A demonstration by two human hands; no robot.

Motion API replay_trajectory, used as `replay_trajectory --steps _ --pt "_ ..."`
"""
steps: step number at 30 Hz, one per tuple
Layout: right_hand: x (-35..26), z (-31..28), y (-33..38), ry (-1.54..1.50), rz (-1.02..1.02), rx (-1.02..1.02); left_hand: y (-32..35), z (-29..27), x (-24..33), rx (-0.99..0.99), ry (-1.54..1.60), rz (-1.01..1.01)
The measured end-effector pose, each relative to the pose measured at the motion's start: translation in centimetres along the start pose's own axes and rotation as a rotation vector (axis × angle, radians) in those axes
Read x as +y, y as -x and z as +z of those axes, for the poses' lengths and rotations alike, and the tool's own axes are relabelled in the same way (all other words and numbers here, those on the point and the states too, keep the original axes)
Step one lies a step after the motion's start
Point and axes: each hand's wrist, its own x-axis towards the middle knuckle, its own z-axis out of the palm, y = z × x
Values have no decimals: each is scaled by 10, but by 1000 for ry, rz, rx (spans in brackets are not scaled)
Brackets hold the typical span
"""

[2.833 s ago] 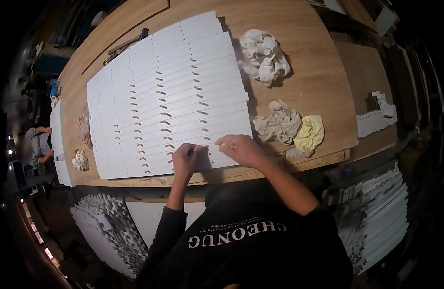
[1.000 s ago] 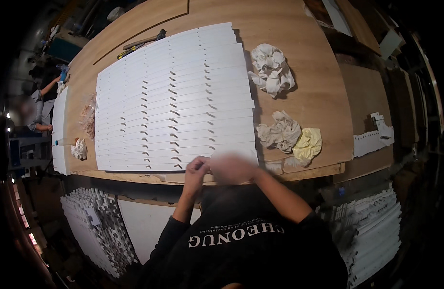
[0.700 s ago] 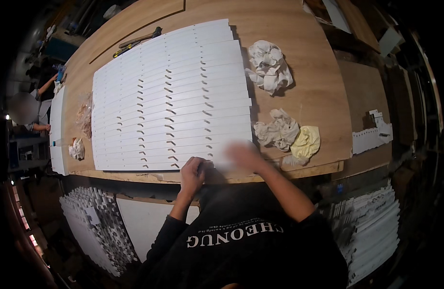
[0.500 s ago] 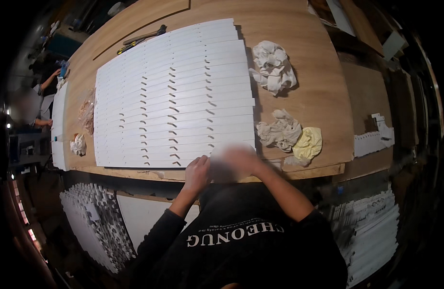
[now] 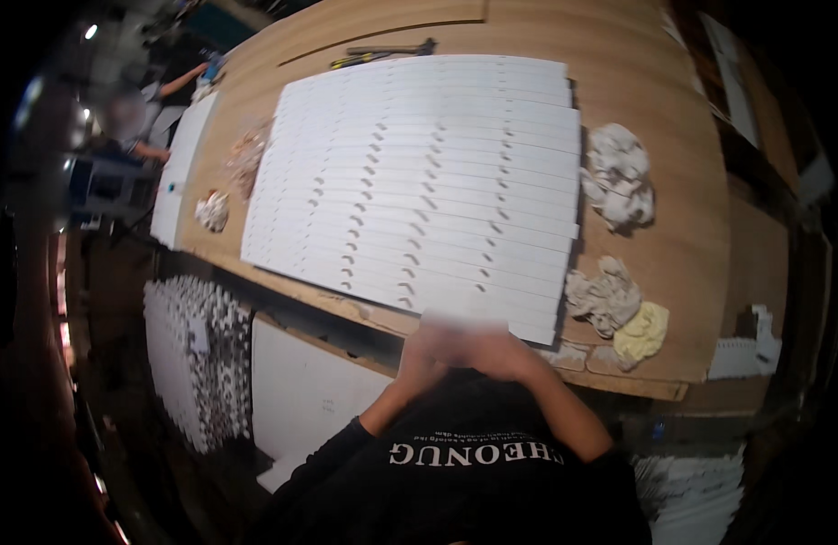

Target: The person wipes a series of white panels with a cloth and then inserts wooden pegs into pre-drilled holes in the panels.

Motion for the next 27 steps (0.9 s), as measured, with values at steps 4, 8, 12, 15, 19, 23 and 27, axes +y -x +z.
replay_trajectory --steps 4,8,12,15,19,23,27 --pt "21 24 -43 195 -347 58 -7 -63 -36 259 180 -179" --pt "7 31 -76 -259 -405 27 -7 -162 -133 762 315 -340" --pt "-39 38 -108 -954 -56 -217 -21 -208 -209 791 400 -413" --pt "-63 59 -151 -1278 -19 -161 -73 -223 -237 650 245 -319" --pt "-87 85 -212 -1507 54 -14 -129 -237 -261 490 24 -213" --pt "-104 99 -244 -1499 13 173 -143 -268 -255 211 -290 -29" --pt "-109 120 -267 -1438 -8 317 -147 -290 -238 -68 -522 189"
